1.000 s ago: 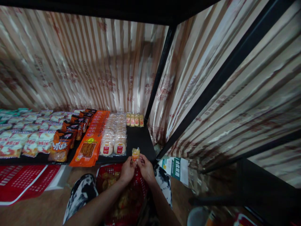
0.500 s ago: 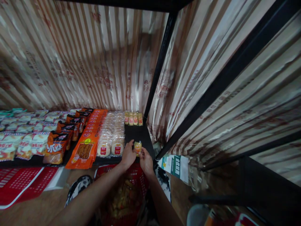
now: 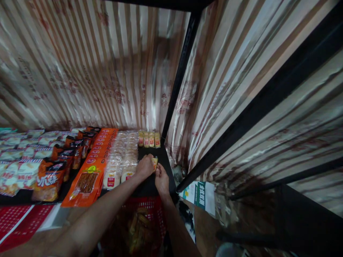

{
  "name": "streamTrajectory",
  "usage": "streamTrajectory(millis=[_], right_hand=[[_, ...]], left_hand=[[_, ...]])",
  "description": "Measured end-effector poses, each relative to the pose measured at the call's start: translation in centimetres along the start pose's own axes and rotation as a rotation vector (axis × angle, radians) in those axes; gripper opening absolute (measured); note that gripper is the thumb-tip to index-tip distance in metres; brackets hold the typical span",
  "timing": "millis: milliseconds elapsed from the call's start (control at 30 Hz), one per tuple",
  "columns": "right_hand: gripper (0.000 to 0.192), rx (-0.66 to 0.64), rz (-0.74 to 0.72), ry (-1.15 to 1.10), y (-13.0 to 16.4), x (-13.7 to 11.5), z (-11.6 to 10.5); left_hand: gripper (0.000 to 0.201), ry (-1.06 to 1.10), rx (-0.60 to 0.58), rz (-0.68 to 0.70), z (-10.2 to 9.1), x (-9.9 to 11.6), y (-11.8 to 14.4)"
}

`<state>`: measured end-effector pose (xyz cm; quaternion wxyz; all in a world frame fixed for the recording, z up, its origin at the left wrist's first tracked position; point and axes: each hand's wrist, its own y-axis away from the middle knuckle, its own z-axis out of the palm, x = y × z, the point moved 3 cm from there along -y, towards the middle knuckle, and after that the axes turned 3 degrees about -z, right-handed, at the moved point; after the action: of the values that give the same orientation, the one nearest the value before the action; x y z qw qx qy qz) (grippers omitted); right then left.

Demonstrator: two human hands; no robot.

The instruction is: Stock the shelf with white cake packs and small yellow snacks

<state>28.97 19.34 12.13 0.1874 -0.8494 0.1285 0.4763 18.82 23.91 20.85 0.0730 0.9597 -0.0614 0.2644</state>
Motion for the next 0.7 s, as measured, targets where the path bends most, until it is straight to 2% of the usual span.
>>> streamTrajectory(millis=[133,467,567,700], right_hand=[[0.047,0.089,-0.058,0.102,-2.0,0.4,1.1],[0.063,0.010,-0.155,0.352,-8.4,1.4,5.6],[0.067,-0.002,-0.163,0.378,-10.1,1.3,6.1],[0.065,0.047,-0.131,0.386,-11.3,0.6,6.3]], left_hand=[[0.030,-0.036,0.060,-0.006,-1.0,0.7,-2.0],[0.035,0.037,0.115,-0.058,-3.4,2.4,-6.3],[0.034,0.037,0.140,-0.071,-3.6,2.7,-7.6],[0.034,0.031,0.213,-0.051,-3.9,2.8,-9.1]])
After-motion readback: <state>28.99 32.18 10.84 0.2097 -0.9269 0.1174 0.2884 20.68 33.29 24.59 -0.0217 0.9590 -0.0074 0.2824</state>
